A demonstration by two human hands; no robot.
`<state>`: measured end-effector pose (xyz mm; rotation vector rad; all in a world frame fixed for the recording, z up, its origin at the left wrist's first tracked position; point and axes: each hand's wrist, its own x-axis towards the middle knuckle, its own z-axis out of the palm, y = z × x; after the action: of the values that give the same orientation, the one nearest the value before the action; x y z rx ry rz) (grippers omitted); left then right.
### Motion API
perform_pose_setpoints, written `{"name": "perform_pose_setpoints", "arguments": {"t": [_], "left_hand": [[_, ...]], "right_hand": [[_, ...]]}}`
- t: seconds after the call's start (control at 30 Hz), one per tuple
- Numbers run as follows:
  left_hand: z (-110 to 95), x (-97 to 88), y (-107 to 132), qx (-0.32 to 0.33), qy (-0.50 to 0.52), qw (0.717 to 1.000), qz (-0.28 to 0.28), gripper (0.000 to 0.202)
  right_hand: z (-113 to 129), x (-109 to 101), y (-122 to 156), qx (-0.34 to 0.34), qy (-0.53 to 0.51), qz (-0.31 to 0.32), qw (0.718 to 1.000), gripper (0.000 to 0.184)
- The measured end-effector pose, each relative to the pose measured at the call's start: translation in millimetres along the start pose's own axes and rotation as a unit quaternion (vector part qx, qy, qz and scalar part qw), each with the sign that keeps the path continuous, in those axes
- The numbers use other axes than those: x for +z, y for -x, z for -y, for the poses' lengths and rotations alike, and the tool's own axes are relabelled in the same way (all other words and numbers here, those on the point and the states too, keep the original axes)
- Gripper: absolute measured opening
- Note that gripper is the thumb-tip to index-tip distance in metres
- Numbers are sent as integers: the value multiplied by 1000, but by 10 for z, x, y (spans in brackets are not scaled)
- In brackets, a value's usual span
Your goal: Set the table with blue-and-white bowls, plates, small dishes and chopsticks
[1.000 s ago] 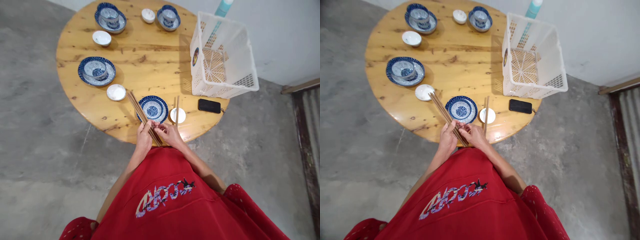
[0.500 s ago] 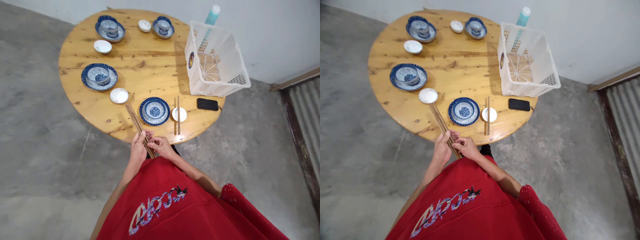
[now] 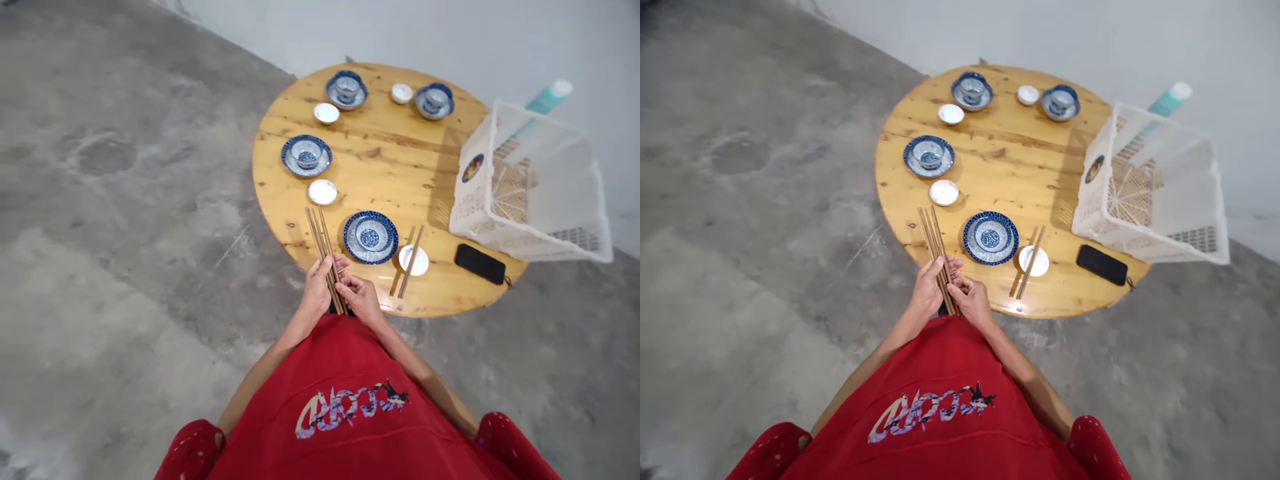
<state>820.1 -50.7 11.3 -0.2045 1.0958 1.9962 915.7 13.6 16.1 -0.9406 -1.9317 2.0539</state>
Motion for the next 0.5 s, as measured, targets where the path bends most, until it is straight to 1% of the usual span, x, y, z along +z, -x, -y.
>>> {"name": "perform_pose_setpoints", "arguments": {"t": [0.13,0.23,0.37,0.5], "left_hand": [[-38,10,18,43,15,997,-55,42],[-31,1,33,69,5,994,-90,42],[-5,-16,51,94,-4,990,-104,37],[-22,-32,12,100,-19,988,-119,34]], "right_hand": [[10,-27,-132,-33,34,46,998,32],[-36,-46,-218,-67,75,65,993,28],[-111,-48,-286,-93,112,92,985,25],[-96,-23,-327,-96,107,119,982,23]]}}
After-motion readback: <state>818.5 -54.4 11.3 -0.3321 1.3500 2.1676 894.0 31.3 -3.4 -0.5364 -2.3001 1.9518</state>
